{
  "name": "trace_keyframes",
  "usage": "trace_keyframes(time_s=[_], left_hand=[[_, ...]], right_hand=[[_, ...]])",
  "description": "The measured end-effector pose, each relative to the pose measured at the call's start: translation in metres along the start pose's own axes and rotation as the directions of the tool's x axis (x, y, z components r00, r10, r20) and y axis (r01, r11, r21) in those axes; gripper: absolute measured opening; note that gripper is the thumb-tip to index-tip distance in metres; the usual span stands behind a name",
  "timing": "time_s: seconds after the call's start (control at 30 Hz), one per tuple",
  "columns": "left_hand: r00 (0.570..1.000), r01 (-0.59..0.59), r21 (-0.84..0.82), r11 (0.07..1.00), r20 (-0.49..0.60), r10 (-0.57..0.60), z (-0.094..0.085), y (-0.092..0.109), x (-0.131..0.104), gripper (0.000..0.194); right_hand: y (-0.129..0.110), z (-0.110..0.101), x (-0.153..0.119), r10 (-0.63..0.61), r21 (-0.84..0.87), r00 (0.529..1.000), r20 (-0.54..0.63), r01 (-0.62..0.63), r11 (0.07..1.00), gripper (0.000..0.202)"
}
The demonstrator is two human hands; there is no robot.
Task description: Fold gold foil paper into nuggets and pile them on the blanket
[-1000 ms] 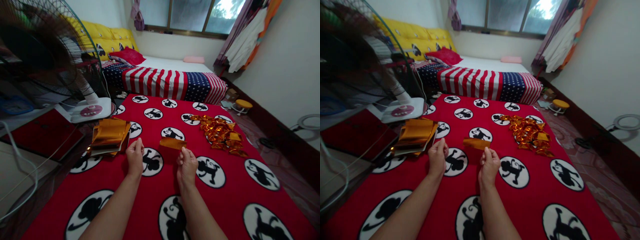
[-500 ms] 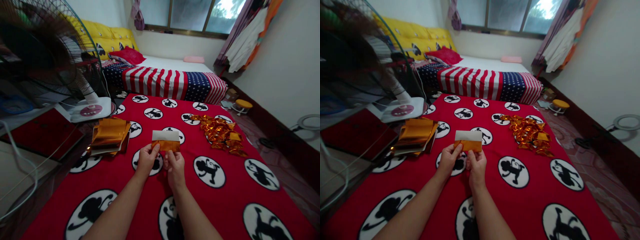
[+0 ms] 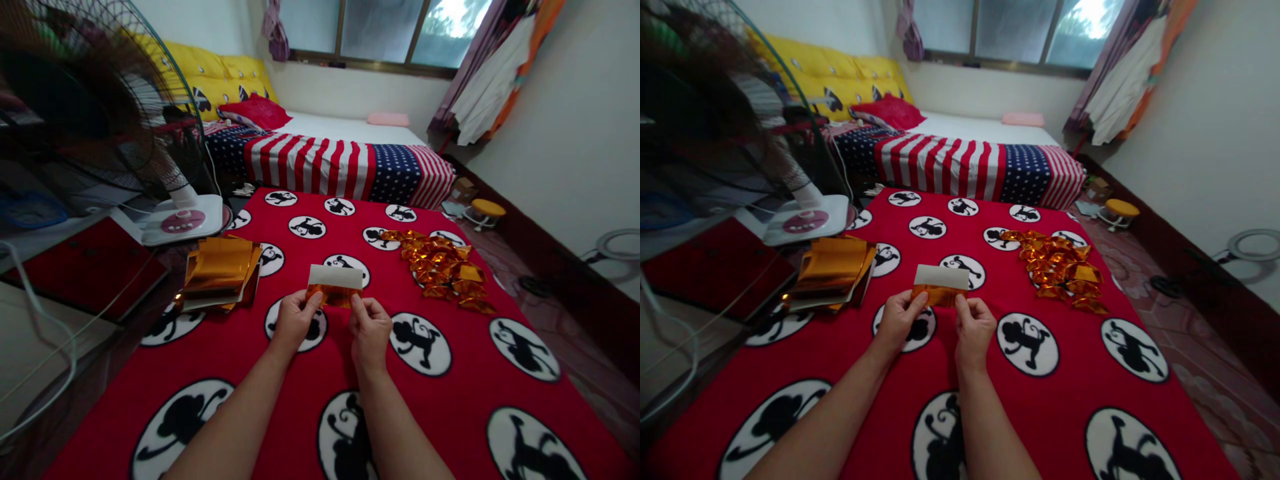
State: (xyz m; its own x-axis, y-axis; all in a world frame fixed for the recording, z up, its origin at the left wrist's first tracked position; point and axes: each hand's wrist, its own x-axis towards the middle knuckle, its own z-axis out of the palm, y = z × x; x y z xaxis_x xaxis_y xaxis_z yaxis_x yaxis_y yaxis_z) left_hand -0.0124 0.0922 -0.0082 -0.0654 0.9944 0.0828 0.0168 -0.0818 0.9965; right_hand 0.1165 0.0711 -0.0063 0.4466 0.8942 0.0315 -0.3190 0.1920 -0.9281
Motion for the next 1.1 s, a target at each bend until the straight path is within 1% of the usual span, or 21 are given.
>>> trace_keyframes(time_s=[0.07, 0.13, 0.23, 0.3, 0.37, 0.4, 0.43, 0.47, 0.5, 0.57, 0.63, 0.7, 0.8, 0.9, 0.97, 1.0, 1.07, 1.1], left_hand=[[1.0, 0.018, -0.009, 1.0, 0.002, -0.018, -0.001, 0.0, 0.001, 0.038], [0.999, 0.044, -0.041, 0.998, -0.01, -0.044, -0.003, -0.002, 0.001, 0.04], [0.995, 0.063, -0.135, 0.989, -0.065, -0.073, -0.005, -0.006, 0.004, 0.039], [0.989, 0.054, -0.202, 0.978, -0.122, -0.08, -0.008, -0.008, 0.006, 0.035], [0.979, 0.048, -0.263, 0.964, -0.179, -0.098, -0.01, -0.008, 0.009, 0.033], [0.975, 0.053, -0.286, 0.957, -0.192, -0.112, -0.012, -0.007, 0.01, 0.034], [0.975, 0.067, -0.299, 0.952, -0.184, -0.126, -0.014, -0.005, 0.011, 0.035], [0.979, 0.089, -0.296, 0.951, -0.151, -0.138, -0.016, -0.003, 0.012, 0.036], [0.985, 0.116, -0.275, 0.954, -0.094, -0.147, -0.018, 0.0, 0.013, 0.036], [0.986, 0.167, -0.198, 0.966, 0.062, -0.158, -0.022, 0.005, 0.013, 0.035], [0.967, 0.187, -0.119, 0.975, 0.199, -0.161, -0.024, 0.009, 0.012, 0.033], [0.948, 0.179, -0.066, 0.982, 0.28, -0.154, -0.025, 0.009, 0.011, 0.031], [0.939, 0.141, -0.014, 0.99, 0.319, -0.129, -0.024, 0.004, 0.01, 0.029], [0.957, 0.116, -0.043, 0.992, 0.273, -0.1, -0.022, -0.002, 0.011, 0.036], [0.968, 0.123, -0.097, 0.988, 0.232, -0.098, -0.021, -0.002, 0.012, 0.047], [0.968, 0.132, -0.12, 0.984, 0.228, -0.102, -0.021, -0.001, 0.012, 0.052], [0.961, 0.147, -0.148, 0.978, 0.257, -0.105, -0.021, 0.003, 0.011, 0.061], [0.953, 0.148, -0.147, 0.978, 0.287, -0.101, -0.021, 0.005, 0.01, 0.064]], right_hand=[[-0.001, -0.001, 0.0, 0.0, -0.002, 1.0, 0.002, 0.0, 1.0, 0.035], [-0.002, 0.0, -0.003, 0.007, -0.008, 0.999, 0.037, -0.007, 1.0, 0.035], [-0.002, 0.002, -0.01, 0.062, -0.059, 0.984, 0.164, -0.053, 0.997, 0.038], [-0.002, 0.004, -0.014, 0.138, -0.125, 0.947, 0.29, -0.106, 0.987, 0.038], [-0.002, 0.003, -0.014, 0.219, -0.165, 0.892, 0.395, -0.166, 0.972, 0.039], [-0.002, 0.003, -0.013, 0.246, -0.151, 0.873, 0.421, -0.2, 0.968, 0.04], [-0.002, 0.002, -0.011, 0.264, -0.113, 0.865, 0.426, -0.239, 0.964, 0.041], [-0.003, 0.0, -0.008, 0.277, -0.059, 0.867, 0.415, -0.278, 0.959, 0.043], [-0.003, -0.002, -0.005, 0.285, 0.001, 0.873, 0.396, -0.311, 0.95, 0.045], [-0.005, -0.005, 0.001, 0.302, 0.07, 0.874, 0.382, -0.353, 0.933, 0.047], [-0.007, -0.007, 0.005, 0.316, 0.048, 0.86, 0.4, -0.364, 0.93, 0.047], [-0.008, -0.007, 0.006, 0.328, -0.015, 0.847, 0.419, -0.355, 0.935, 0.047], [-0.009, -0.006, 0.005, 0.328, -0.108, 0.85, 0.412, -0.312, 0.944, 0.053], [-0.005, -0.004, 0.003, 0.309, -0.19, 0.877, 0.368, -0.255, 0.948, 0.052], [-0.001, -0.003, 0.003, 0.282, -0.21, 0.913, 0.296, -0.225, 0.951, 0.049], [0.002, -0.003, 0.004, 0.261, -0.208, 0.934, 0.245, -0.212, 0.955, 0.049], [0.005, -0.003, 0.004, 0.216, -0.194, 0.966, 0.141, -0.187, 0.963, 0.049], [0.007, -0.003, 0.005, 0.197, -0.183, 0.975, 0.101, -0.177, 0.967, 0.05]])
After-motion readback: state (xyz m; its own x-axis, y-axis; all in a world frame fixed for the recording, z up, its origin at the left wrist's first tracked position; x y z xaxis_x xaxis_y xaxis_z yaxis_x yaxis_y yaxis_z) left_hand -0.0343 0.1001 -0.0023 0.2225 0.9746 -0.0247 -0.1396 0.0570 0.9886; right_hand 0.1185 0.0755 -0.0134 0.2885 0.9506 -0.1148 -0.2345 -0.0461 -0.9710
